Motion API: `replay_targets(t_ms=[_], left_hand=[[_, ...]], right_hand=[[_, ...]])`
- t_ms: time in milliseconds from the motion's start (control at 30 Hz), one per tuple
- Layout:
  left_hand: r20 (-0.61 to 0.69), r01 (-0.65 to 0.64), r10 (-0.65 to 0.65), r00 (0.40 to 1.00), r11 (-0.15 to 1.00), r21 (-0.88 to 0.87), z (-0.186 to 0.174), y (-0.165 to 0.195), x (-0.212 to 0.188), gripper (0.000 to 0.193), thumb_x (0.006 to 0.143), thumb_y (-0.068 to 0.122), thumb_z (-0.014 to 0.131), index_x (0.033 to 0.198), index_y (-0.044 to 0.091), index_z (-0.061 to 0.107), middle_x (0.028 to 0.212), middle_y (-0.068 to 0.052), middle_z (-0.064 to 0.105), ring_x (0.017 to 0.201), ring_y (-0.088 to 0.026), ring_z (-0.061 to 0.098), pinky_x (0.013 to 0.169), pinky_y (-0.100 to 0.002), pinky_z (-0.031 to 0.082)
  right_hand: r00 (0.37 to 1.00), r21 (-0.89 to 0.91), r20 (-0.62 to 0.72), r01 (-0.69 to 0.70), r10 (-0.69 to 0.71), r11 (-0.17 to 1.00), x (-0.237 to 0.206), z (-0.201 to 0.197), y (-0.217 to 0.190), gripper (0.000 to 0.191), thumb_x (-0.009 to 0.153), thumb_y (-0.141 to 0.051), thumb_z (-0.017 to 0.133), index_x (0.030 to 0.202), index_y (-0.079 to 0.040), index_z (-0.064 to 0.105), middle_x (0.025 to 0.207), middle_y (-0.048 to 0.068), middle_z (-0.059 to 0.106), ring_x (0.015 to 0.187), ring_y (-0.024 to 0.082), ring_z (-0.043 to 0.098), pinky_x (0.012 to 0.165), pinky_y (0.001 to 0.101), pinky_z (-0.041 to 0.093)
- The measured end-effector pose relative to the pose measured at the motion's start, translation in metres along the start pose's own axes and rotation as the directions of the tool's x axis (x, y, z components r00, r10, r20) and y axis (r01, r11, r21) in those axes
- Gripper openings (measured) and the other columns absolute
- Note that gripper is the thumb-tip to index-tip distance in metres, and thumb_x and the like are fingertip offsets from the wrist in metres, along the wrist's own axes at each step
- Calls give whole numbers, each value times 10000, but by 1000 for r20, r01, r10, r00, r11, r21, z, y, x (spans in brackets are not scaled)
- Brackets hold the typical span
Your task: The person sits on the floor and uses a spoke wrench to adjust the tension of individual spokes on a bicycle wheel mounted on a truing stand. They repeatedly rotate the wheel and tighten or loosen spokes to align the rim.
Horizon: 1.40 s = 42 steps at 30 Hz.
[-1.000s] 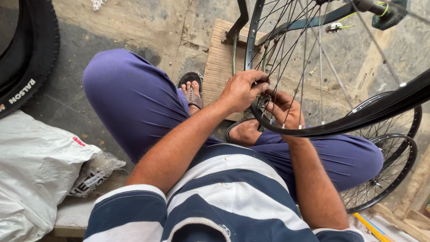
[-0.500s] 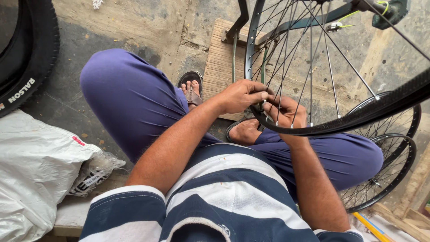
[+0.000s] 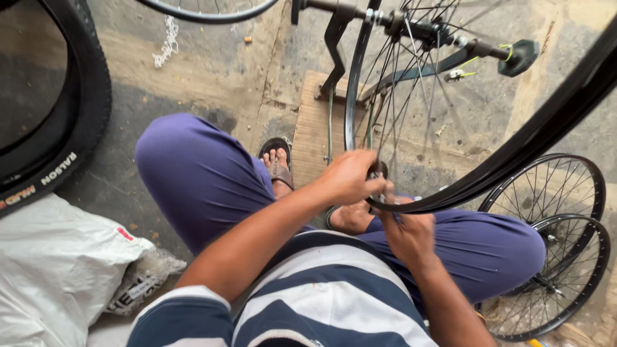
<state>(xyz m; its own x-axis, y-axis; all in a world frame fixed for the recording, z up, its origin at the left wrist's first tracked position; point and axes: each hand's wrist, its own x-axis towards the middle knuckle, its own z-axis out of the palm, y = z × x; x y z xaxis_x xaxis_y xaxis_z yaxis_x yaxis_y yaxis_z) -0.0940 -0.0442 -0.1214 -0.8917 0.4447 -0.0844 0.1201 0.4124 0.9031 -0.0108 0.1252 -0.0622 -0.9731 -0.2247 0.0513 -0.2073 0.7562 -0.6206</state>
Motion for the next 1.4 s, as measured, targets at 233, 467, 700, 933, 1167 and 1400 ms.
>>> replay_targets(t_ms=[233,467,700,933,1167,1400], left_hand=[[325,200,318,891,367,-908,-18,-7,-8,206,975,142,699,1131,10,673,1034,-36,718,834,-84,631,734,-271,527],[-62,249,-241,969,944,219,11,7,1,485,857,501,761,983,33,723,862,-187,717,845,-392,708,765,-491,546],[371,282,321,871,292,-914,-35,20,-7,456,848,266,787,1245,75,668,1212,-26,722,1036,-121,662,807,-265,520],[358,198,185,915,566,-800,-20,3,-7,343,883,196,819,1151,16,706,1029,-61,760,965,-156,724,888,-320,585],[259,110,-55,964,973,-201,-34,-29,1,383,847,391,785,1056,70,768,917,-132,790,852,-272,746,743,-373,571],[-232,155,-202,951,966,-206,4,-56,33,317,881,315,712,1112,99,723,957,-118,771,877,-281,738,751,-391,550]], right_hand=[[997,69,-72,-2,7,998,-6,-41,-12,103,931,-153,723,991,-78,761,806,109,726,660,249,713,606,350,527],[998,-230,-62,-33,19,973,7,24,4,140,927,-158,770,833,-57,746,742,179,681,645,356,659,591,445,479],[993,89,-119,22,-11,996,-1,-43,-24,136,886,-84,726,1017,-58,756,839,120,731,711,217,719,652,330,545],[924,329,284,-345,256,879,19,-43,20,286,849,-48,695,1121,-19,776,940,108,803,881,185,734,793,327,587],[848,642,497,-503,186,578,35,9,64,536,941,-185,682,1413,8,518,1288,110,668,1167,174,650,970,326,545],[914,716,247,-397,323,574,25,21,69,367,993,-48,669,1340,56,612,1208,113,700,1059,165,674,934,312,565]])
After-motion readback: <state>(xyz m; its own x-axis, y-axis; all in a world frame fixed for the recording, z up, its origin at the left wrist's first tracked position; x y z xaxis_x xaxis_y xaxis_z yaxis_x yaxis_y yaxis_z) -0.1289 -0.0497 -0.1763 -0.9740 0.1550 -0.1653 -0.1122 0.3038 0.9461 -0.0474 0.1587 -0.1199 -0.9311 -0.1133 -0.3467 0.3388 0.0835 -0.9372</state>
